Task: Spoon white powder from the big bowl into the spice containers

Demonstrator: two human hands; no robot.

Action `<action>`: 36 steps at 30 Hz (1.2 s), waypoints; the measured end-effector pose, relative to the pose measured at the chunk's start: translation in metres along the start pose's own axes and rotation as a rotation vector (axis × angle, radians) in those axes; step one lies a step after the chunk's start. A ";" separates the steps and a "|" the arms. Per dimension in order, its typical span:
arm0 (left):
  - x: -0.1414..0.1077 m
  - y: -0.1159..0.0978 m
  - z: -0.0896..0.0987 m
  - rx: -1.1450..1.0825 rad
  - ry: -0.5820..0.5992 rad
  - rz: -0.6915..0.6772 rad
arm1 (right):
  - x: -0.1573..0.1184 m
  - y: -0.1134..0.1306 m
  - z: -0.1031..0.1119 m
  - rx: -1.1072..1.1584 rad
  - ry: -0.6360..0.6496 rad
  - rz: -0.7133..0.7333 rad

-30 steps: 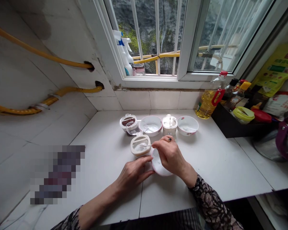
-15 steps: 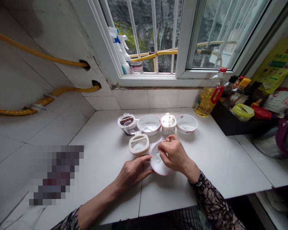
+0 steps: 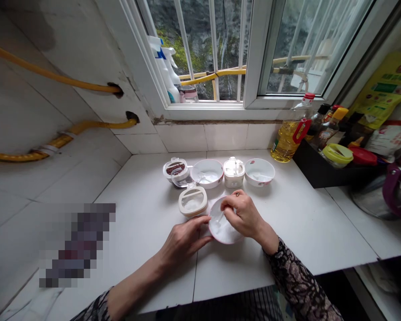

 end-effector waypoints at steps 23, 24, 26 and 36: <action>0.001 0.000 0.001 -0.007 -0.006 -0.008 | -0.004 -0.046 0.018 0.450 -0.230 -0.613; 0.001 0.000 0.001 -0.007 -0.004 -0.007 | -0.003 -0.047 0.019 0.462 -0.246 -0.606; 0.001 0.000 0.001 -0.007 -0.003 -0.005 | -0.002 -0.045 0.021 0.481 -0.286 -0.572; -0.001 -0.003 -0.001 0.061 0.001 -0.013 | 0.012 0.024 -0.002 0.007 -0.169 0.094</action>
Point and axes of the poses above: each hand's wrist, its own x-axis towards the middle knuckle, its own z-axis out of the back of the hand, y = z × x, the point moved 8 cm from there along x, towards the middle knuckle, and after that the axes turned 5 degrees about -y, right-handed, at the moved point
